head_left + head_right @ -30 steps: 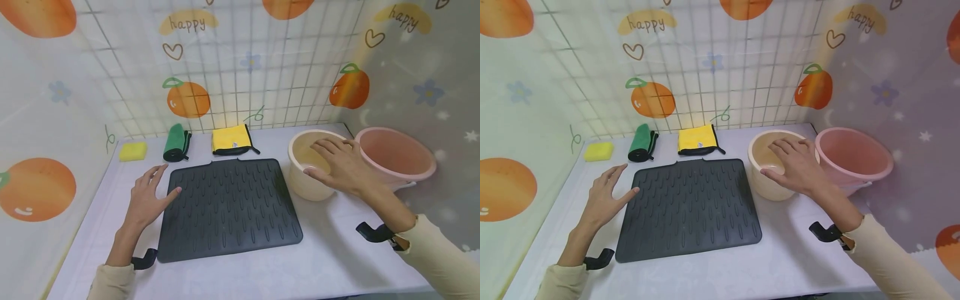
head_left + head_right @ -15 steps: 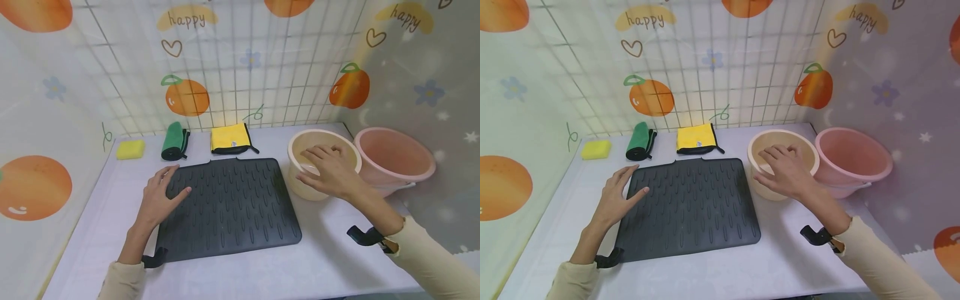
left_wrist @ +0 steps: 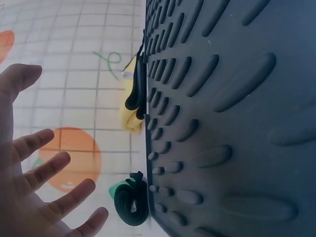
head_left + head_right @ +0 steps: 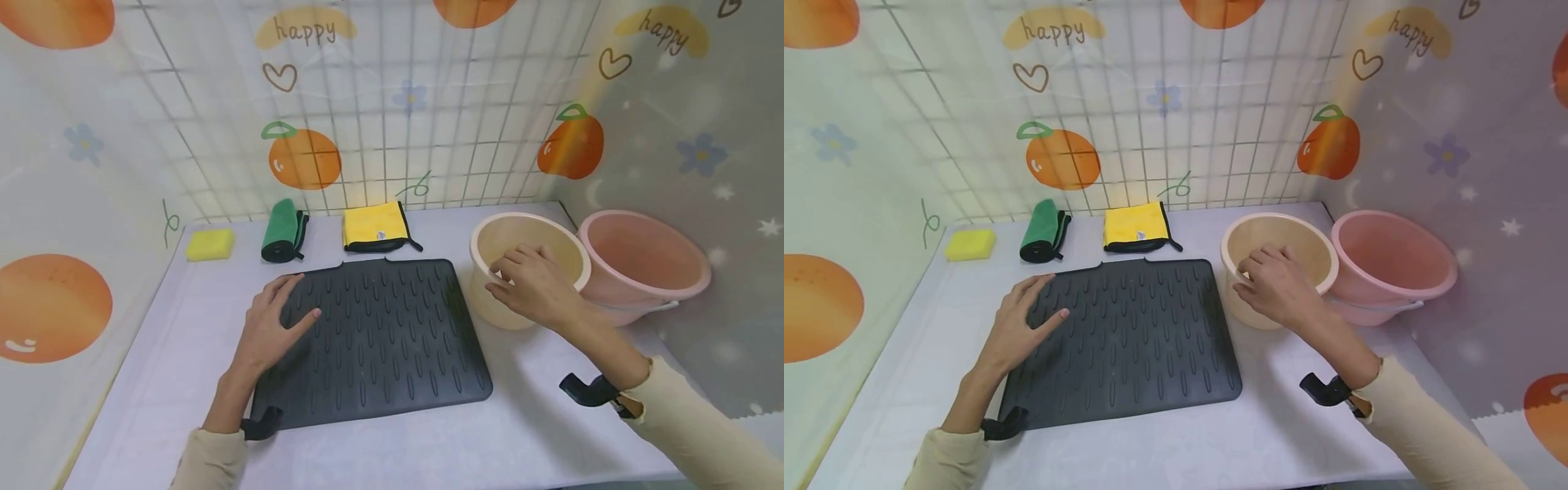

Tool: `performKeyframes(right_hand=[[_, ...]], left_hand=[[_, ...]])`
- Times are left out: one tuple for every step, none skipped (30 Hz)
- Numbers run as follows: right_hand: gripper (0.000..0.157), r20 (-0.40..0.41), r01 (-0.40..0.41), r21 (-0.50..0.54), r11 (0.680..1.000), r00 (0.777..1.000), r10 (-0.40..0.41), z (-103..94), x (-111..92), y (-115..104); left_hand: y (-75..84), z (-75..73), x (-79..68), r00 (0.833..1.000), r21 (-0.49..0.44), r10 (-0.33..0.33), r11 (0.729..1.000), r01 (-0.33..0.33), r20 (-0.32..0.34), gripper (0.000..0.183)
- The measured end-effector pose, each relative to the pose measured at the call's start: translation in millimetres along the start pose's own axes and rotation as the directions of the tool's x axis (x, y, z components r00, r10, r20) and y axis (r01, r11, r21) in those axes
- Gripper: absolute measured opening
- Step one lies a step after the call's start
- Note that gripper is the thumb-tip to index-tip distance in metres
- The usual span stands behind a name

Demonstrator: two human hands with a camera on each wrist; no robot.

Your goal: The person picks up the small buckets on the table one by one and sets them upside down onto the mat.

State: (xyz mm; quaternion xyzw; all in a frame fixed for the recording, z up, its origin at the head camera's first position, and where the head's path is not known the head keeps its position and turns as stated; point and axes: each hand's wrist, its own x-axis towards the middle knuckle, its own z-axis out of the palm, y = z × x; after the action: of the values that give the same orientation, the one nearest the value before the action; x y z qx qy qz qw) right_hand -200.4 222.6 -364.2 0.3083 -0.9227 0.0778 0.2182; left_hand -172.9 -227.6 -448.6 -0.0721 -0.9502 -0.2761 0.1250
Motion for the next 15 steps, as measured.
performKeyframes(right_hand=[[0.024, -0.008, 0.007, -0.005, 1.000, 1.000, -0.007, -0.6, 0.5, -1.3], [0.022, -0.018, 0.014, -0.011, 1.000, 1.000, -0.015, -1.6, 1.4, -2.2], [0.021, -0.033, 0.020, -0.018, 1.000, 0.999, -0.021, -3.0, 2.6, -2.9], [0.021, -0.044, 0.017, -0.021, 1.000, 0.999, -0.018, -4.7, 3.9, -3.4], [0.020, -0.053, 0.008, -0.019, 1.000, 0.999, -0.009, -7.2, 5.6, -3.8], [0.019, -0.063, 0.000, -0.016, 1.000, 0.998, -0.001, -9.9, 7.5, -3.8], [0.017, -0.073, -0.011, -0.014, 1.000, 0.997, 0.010, -13.0, 9.8, -3.5], [0.016, -0.081, -0.031, -0.010, 0.999, 0.996, 0.030, -16.7, 11.9, -3.1], [0.015, -0.086, -0.063, 0.002, 0.998, 0.994, 0.063, -21.0, 13.9, -3.0], [0.015, -0.088, -0.095, 0.015, 0.995, 0.991, 0.096, -25.5, 15.7, -2.9], [0.014, -0.091, -0.126, 0.024, 0.992, 0.988, 0.128, -30.1, 17.4, -2.6], [0.013, -0.094, -0.155, 0.038, 0.987, 0.983, 0.158, -34.6, 18.9, -2.3], [0.012, -0.094, -0.186, 0.054, 0.981, 0.977, 0.191, -39.4, 20.1, -2.4], [0.012, -0.092, -0.219, 0.075, 0.973, 0.970, 0.225, -44.1, 20.7, -2.6], [0.012, -0.092, -0.242, 0.094, 0.966, 0.964, 0.250, -48.2, 21.4, -2.8]], left_hand=[[0.1, 0.5, -0.3, 1.000, -0.003, 0.000, 1.000, 0.000, 0.003, 0.078], [0.0, 0.9, -0.6, 1.000, -0.005, 0.002, 1.000, -0.002, 0.006, 0.078], [-0.1, 1.3, -0.9, 1.000, -0.008, 0.004, 1.000, -0.004, 0.008, 0.078], [0.0, 1.5, -1.2, 1.000, -0.012, 0.005, 1.000, -0.004, 0.010, 0.078], [0.1, 1.8, -1.5, 1.000, -0.016, 0.007, 1.000, -0.007, 0.011, 0.077], [0.0, 2.0, -1.8, 1.000, -0.017, 0.010, 1.000, -0.009, 0.011, 0.077], [0.0, 2.0, -2.2, 1.000, -0.019, 0.011, 1.000, -0.011, 0.008, 0.077], [-0.1, 2.1, -2.5, 1.000, -0.020, 0.014, 1.000, -0.014, 0.006, 0.076], [-0.1, 2.0, -3.0, 1.000, -0.021, 0.016, 1.000, -0.016, 0.004, 0.076], [-0.3, 2.0, -3.4, 1.000, -0.022, 0.016, 1.000, -0.016, 0.002, 0.075], [-0.6, 2.1, -3.6, 1.000, -0.022, 0.017, 1.000, -0.017, 0.000, 0.075], [-0.8, 2.0, -4.0, 1.000, -0.023, 0.016, 1.000, -0.016, -0.001, 0.075], [-1.0, 1.9, -4.2, 1.000, -0.024, 0.015, 1.000, -0.015, -0.002, 0.075], [-1.3, 1.8, -4.2, 1.000, -0.026, 0.014, 1.000, -0.014, -0.002, 0.074], [-1.5, 1.8, -4.2, 1.000, -0.028, 0.013, 1.000, -0.013, 0.000, 0.074]])
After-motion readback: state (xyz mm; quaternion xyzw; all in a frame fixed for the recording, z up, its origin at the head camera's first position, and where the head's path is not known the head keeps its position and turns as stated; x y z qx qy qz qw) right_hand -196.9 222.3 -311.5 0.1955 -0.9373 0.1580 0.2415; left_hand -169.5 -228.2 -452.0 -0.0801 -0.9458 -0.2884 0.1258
